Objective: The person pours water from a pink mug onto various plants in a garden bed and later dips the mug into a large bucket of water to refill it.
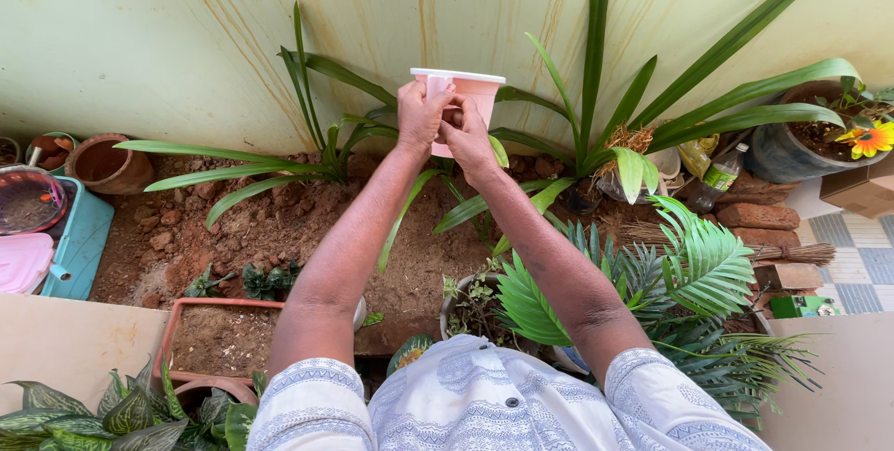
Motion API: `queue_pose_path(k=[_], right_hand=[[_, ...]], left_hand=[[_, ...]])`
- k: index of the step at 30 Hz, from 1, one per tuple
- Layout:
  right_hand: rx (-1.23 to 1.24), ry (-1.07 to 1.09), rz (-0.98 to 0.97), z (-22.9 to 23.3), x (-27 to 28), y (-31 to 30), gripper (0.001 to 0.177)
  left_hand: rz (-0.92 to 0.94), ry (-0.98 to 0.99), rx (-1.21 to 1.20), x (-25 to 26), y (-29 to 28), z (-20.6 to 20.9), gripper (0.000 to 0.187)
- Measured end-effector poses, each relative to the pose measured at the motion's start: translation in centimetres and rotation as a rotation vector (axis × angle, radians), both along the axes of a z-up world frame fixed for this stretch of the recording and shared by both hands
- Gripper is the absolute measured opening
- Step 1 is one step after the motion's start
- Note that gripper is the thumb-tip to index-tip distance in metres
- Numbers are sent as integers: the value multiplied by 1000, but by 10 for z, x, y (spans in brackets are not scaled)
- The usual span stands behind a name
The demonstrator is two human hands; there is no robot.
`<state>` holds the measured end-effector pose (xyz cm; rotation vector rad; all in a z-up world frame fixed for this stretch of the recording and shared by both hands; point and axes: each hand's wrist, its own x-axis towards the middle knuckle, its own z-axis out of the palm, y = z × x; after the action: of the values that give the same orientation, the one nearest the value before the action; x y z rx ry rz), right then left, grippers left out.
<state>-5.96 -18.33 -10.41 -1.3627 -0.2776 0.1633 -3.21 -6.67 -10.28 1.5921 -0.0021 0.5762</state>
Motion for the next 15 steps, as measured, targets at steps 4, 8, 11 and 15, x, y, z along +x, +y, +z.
queue_pose_path(k=[4,8,11,15], right_hand=[[-111,13,-72,-1,0,-10,43],[-144,-85,-144,-11,1,-22,42],[-173,-81,-224,-8,2,-36,43],[-136,-1,-261,4,6,-62,40]], left_hand=[[-75,94,-180,-1,-16,-10,33],[-60,124,-60,-1,-28,-20,38],[-42,68,63,-9,-34,-28,44],[-11,85,223,-25,-36,-32,55]])
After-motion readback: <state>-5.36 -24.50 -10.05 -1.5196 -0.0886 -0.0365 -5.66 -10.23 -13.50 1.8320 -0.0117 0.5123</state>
